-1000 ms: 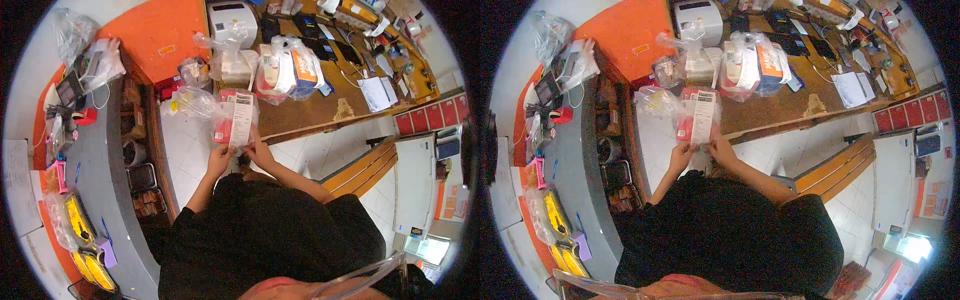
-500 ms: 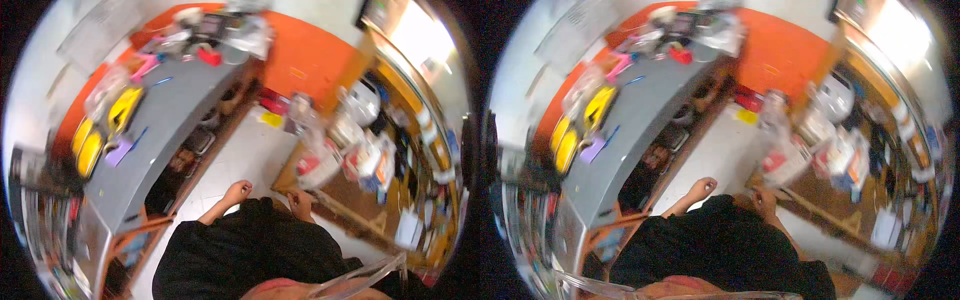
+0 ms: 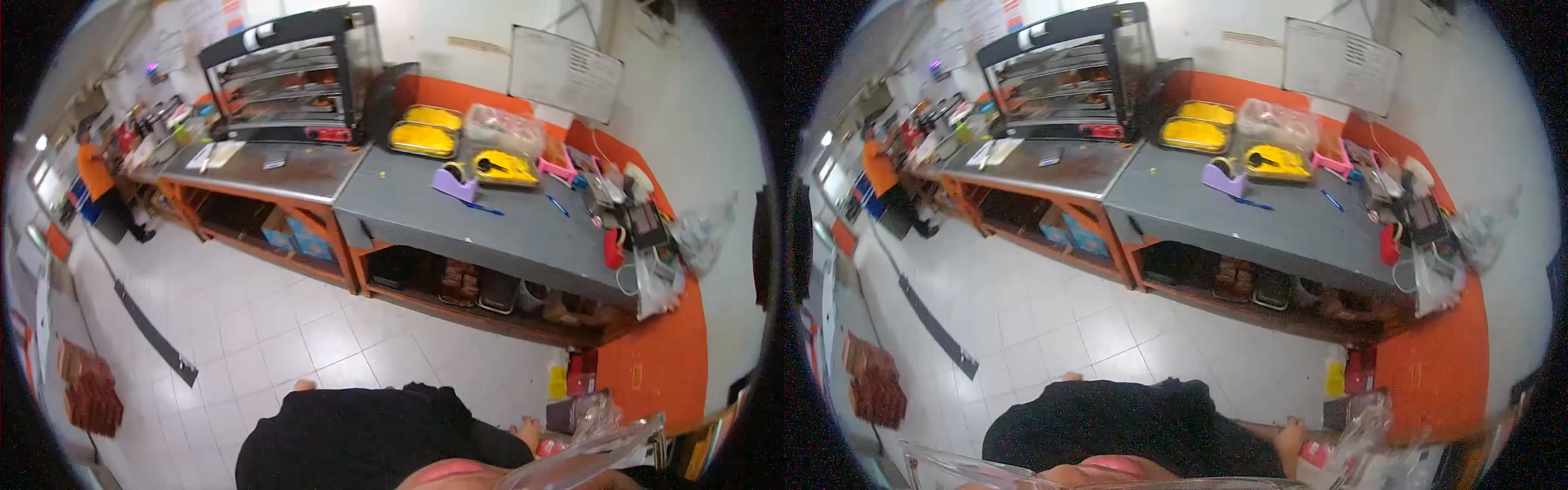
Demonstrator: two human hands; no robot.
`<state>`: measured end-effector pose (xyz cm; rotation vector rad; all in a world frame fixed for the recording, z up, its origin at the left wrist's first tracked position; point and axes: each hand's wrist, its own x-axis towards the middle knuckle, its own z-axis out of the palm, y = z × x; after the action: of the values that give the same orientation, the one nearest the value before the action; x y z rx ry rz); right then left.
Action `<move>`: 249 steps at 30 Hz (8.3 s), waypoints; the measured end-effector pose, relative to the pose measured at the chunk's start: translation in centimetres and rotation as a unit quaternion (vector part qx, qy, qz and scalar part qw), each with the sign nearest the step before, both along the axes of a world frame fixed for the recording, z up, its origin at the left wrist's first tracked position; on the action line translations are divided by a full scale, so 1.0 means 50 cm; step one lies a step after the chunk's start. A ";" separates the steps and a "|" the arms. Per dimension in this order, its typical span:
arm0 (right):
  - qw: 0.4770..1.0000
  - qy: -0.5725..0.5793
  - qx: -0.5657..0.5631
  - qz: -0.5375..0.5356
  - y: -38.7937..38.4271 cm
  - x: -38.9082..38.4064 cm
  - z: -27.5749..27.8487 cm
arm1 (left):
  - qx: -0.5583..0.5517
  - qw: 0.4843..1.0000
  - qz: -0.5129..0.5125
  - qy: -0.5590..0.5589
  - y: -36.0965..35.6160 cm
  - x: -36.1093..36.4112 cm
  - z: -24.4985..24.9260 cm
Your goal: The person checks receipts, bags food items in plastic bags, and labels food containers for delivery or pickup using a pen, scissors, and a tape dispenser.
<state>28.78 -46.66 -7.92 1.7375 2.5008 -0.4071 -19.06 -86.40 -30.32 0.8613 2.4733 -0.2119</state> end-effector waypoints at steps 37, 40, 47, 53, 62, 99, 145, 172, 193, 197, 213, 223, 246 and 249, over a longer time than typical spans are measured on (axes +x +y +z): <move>0.962 0.079 -0.245 0.090 -0.002 -0.430 -0.391 | 0.122 0.934 0.148 -0.303 0.090 -0.247 0.035; 0.933 -0.018 -0.342 0.110 -0.008 -0.335 -0.446 | 0.100 0.943 0.077 -0.309 0.183 -0.291 0.049; 0.954 0.092 -0.283 0.027 0.037 -0.290 -0.334 | 0.129 0.911 -0.104 -0.378 0.597 -0.228 0.071; 0.942 0.108 -0.313 -0.060 0.162 -0.276 -0.235 | 0.210 0.827 -0.208 -0.478 0.923 -0.101 0.131; 0.879 0.369 -0.271 -0.135 0.460 -0.342 -0.060 | 0.360 0.636 -0.351 -0.585 1.324 0.155 0.389; 0.932 0.271 0.186 -0.153 1.681 -0.171 0.164 | 0.210 0.954 -0.084 -0.199 1.778 0.190 0.377; 0.945 0.284 0.156 0.047 1.592 -0.567 0.240 | 0.226 0.917 -0.149 -0.294 1.789 0.151 0.366; 0.477 0.775 -0.301 -0.286 1.445 -0.503 0.093 | 0.607 0.635 0.213 -0.427 2.032 0.081 0.500; 0.718 0.673 -0.113 -0.138 1.187 -0.333 0.119 | 0.451 0.710 0.127 -0.526 1.865 0.267 0.567; 0.785 0.617 0.035 -0.043 1.255 -0.366 0.174 | 0.408 0.666 0.134 -0.611 1.899 0.281 0.561; 0.889 0.424 0.072 0.158 1.239 -0.308 0.240 | 0.404 0.684 0.091 -0.600 1.853 0.242 0.565; 0.816 0.573 0.034 -0.069 1.271 -0.370 0.178 | 0.427 0.666 0.102 -0.603 1.791 0.189 0.510; 0.884 0.459 0.061 0.070 1.247 -0.372 0.227 | 0.431 0.717 0.027 -0.547 1.815 0.175 0.510; 0.882 0.394 0.025 0.257 1.309 -0.375 0.250 | 0.431 0.720 0.039 -0.542 1.806 0.162 0.496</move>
<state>10.04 18.81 4.58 0.9141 3.3688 -1.1886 -10.97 3.88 -5.53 0.8193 1.3385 1.2302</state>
